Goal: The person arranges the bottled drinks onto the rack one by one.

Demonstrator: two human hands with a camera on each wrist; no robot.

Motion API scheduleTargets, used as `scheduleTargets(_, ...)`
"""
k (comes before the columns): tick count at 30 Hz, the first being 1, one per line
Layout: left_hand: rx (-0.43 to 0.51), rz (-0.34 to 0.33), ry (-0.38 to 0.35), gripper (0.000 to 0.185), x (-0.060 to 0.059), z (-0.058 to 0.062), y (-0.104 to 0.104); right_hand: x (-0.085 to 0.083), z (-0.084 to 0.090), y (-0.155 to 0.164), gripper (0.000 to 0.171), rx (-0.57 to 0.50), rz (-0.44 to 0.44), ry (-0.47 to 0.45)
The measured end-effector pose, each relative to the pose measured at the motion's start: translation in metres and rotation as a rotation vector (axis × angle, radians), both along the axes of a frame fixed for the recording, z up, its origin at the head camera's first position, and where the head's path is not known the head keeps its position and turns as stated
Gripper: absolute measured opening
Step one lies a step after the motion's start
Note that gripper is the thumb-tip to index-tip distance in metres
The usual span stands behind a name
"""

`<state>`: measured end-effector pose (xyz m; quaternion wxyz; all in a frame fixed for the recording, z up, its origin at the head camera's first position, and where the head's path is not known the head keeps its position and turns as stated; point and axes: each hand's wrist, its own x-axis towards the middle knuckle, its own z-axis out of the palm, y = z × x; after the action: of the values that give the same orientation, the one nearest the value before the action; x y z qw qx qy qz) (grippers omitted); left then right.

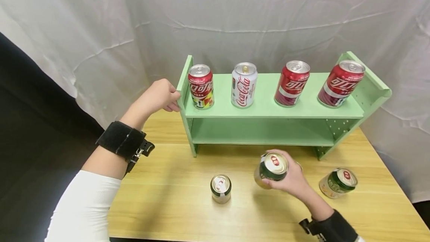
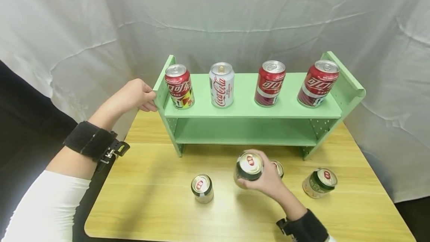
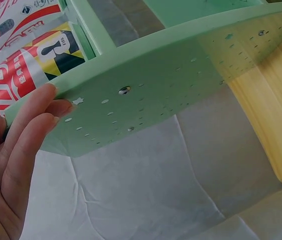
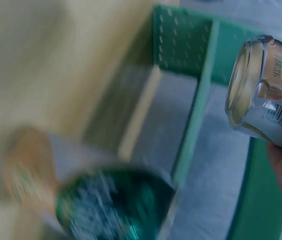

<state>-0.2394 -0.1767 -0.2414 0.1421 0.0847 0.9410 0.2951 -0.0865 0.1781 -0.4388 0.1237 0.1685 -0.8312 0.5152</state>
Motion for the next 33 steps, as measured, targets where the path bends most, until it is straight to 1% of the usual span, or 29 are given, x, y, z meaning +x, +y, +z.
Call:
scheduleTargets(3,-0.009,-0.002,0.004,0.028,0.000,0.001,-0.001,-0.010,0.012,0.017,0.080,0.027,-0.096,0.004)
scheduleTargets(6,-0.010,-0.018,0.006,0.027,-0.001,-0.001,0.002,-0.019,0.018,0.040,0.078,0.096,-0.195,-0.022)
scheduleTargets(9,-0.002,-0.018,0.005,0.027,-0.002,-0.002,0.002,-0.029,0.021,0.063,0.075,0.138,-0.262,-0.051)
scheduleTargets(11,0.005,-0.016,0.003,0.028,-0.002,-0.003,0.000,-0.035,0.021,0.076,0.074,0.144,-0.290,-0.066)
scheduleTargets(14,0.016,-0.016,0.005,0.028,-0.002,-0.005,-0.002,-0.044,0.021,0.094,0.073,0.130,-0.313,-0.074)
scheduleTargets(16,0.018,-0.015,0.007,0.029,-0.003,-0.006,-0.004,-0.049,0.020,0.102,0.067,0.088,-0.316,-0.095)
scheduleTargets(19,0.025,-0.018,0.003,0.029,-0.002,-0.005,-0.006,-0.055,0.016,0.110,0.060,0.037,-0.326,-0.121)
scheduleTargets(21,0.028,-0.022,-0.004,0.029,-0.002,-0.005,-0.007,-0.059,0.013,0.114,0.058,0.025,-0.334,-0.140)
scheduleTargets(24,0.028,-0.028,-0.008,0.030,-0.001,-0.005,-0.007,-0.066,0.012,0.120,0.060,0.077,-0.359,-0.165)
scheduleTargets(29,0.031,-0.029,0.012,0.031,0.000,-0.006,-0.007,-0.081,0.016,0.133,0.073,0.161,-0.369,-0.209)
scheduleTargets(33,0.028,-0.040,0.033,0.031,0.000,-0.005,-0.004,-0.088,0.017,0.141,0.080,0.185,-0.391,-0.217)
